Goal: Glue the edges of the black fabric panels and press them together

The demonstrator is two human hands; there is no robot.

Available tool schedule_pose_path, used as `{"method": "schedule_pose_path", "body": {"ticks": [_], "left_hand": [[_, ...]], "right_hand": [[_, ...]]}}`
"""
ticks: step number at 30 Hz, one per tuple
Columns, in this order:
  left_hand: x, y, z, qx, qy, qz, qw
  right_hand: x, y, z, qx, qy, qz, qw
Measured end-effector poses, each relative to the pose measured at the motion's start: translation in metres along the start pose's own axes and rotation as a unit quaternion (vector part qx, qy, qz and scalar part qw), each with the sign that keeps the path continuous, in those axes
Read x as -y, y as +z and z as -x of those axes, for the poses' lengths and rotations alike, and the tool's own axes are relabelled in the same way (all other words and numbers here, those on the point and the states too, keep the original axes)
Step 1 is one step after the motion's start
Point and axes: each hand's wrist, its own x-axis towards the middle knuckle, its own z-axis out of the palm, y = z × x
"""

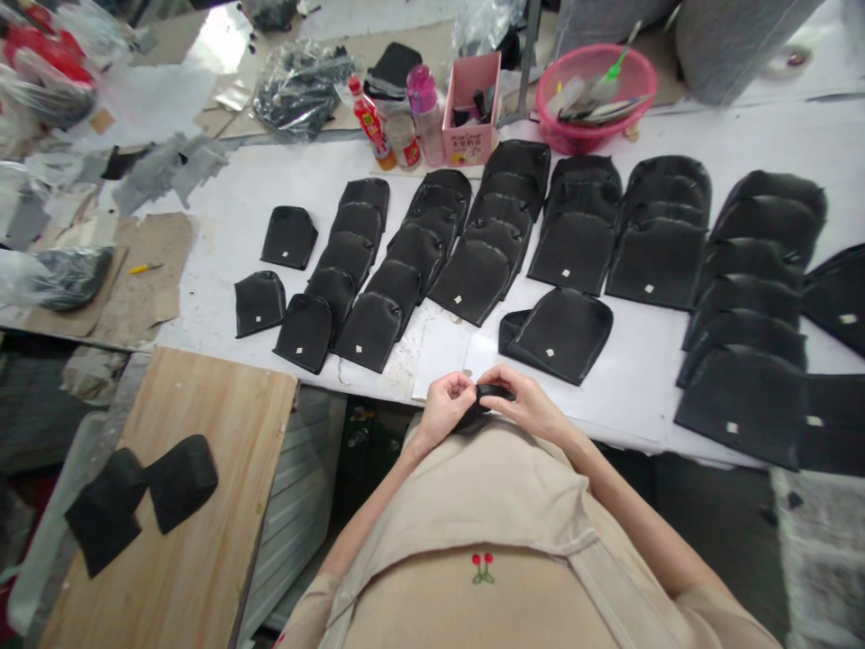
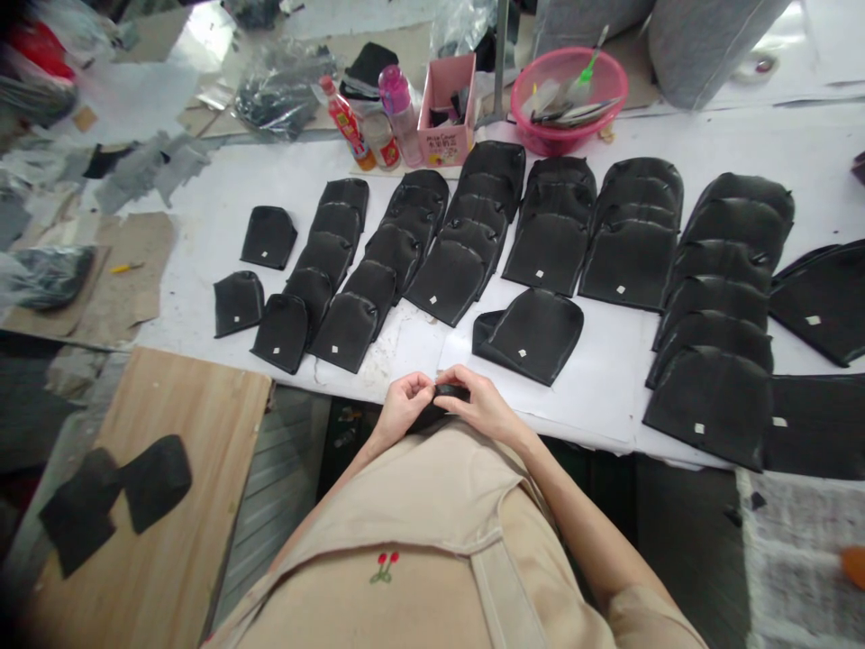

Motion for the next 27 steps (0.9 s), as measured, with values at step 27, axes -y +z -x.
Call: {"method": "schedule_pose_path", "body": {"ticks": [27], "left_hand": [[-0.003,-0.004,0.000,0.045,0.030,0.007,0.999]], "right_hand": [[-0.019,-0.007,0.004,-0.021,-0.129,0.037,0.991]]}}
